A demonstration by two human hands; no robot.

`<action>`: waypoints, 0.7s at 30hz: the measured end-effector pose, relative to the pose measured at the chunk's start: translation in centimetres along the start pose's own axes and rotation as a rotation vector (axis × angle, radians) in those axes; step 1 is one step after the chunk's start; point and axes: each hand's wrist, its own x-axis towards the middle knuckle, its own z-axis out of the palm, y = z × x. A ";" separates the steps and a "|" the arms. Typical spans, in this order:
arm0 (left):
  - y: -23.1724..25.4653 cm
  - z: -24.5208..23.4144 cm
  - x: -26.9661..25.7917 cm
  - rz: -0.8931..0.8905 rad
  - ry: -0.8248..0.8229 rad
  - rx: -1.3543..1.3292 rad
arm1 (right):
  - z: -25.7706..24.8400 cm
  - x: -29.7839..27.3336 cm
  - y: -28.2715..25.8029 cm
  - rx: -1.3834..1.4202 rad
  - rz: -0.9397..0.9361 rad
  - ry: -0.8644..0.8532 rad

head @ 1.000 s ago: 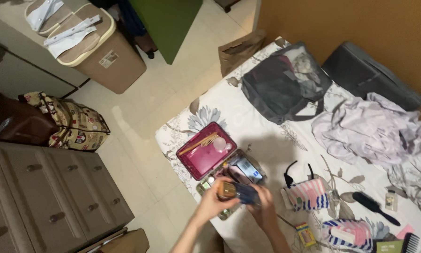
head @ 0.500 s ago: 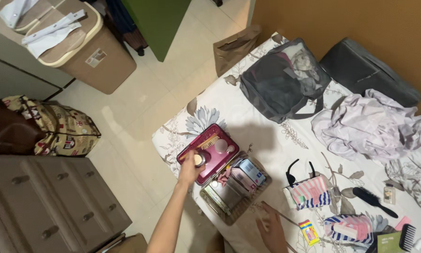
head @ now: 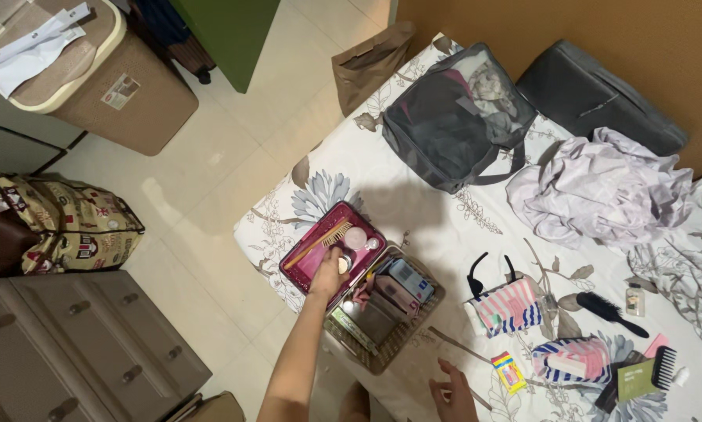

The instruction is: The person organizes personal care items on a bed, placing a hairbrush, a small bottle, a comb, and a small box into a pink makeup case. They also open a striped pouch, remove a small box, and place it into the makeup case. The person continues to arrange items inside the case.

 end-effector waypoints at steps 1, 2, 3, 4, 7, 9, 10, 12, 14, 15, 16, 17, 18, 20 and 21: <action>0.1 0.0 0.0 -0.007 -0.015 -0.011 | 0.0 0.2 -0.1 -0.002 0.005 0.003; 0.2 0.2 0.1 0.007 -0.023 -0.011 | 0.1 0.3 -0.1 -0.004 0.011 0.007; 0.4 0.4 0.3 0.019 -0.029 -0.013 | 0.1 0.4 -0.1 -0.009 0.015 0.009; 0.5 0.7 0.4 0.032 -0.036 -0.015 | 0.1 0.5 -0.1 -0.008 0.015 0.011; 0.6 1.6 1.1 0.102 -0.038 -0.025 | 0.1 0.5 -0.1 -0.005 0.017 0.017; 0.5 1.9 1.5 0.125 -0.043 0.015 | 0.1 0.6 -0.1 0.002 0.021 0.013; 0.5 2.0 1.6 0.135 -0.045 0.035 | 0.0 0.6 -0.1 -0.016 0.034 -0.001; 0.8 2.0 2.1 0.098 -0.079 0.038 | 0.0 0.7 -0.1 -0.049 0.057 -0.027; 1.2 1.8 2.0 0.055 -0.104 0.042 | 0.1 0.6 -0.1 -0.031 0.066 -0.027; 1.6 1.6 1.9 0.031 -0.111 0.042 | 0.1 0.5 -0.1 -0.023 0.070 -0.027; 2.0 1.3 1.6 0.007 -0.117 0.042 | 0.2 0.4 -0.1 -0.033 0.091 -0.041; 2.5 1.0 1.4 -0.009 -0.127 0.062 | 0.3 0.4 -0.2 -0.042 0.110 -0.053; 3.1 0.6 1.2 -0.025 -0.137 0.083 | 0.4 0.4 -0.2 -0.052 0.129 -0.064; 4.2 -0.2 0.6 -0.020 -0.152 0.110 | 0.6 0.4 -0.2 -0.039 0.137 -0.071; 4.6 -0.6 0.1 0.002 -0.156 0.116 | 0.7 0.4 -0.2 -0.033 0.141 -0.075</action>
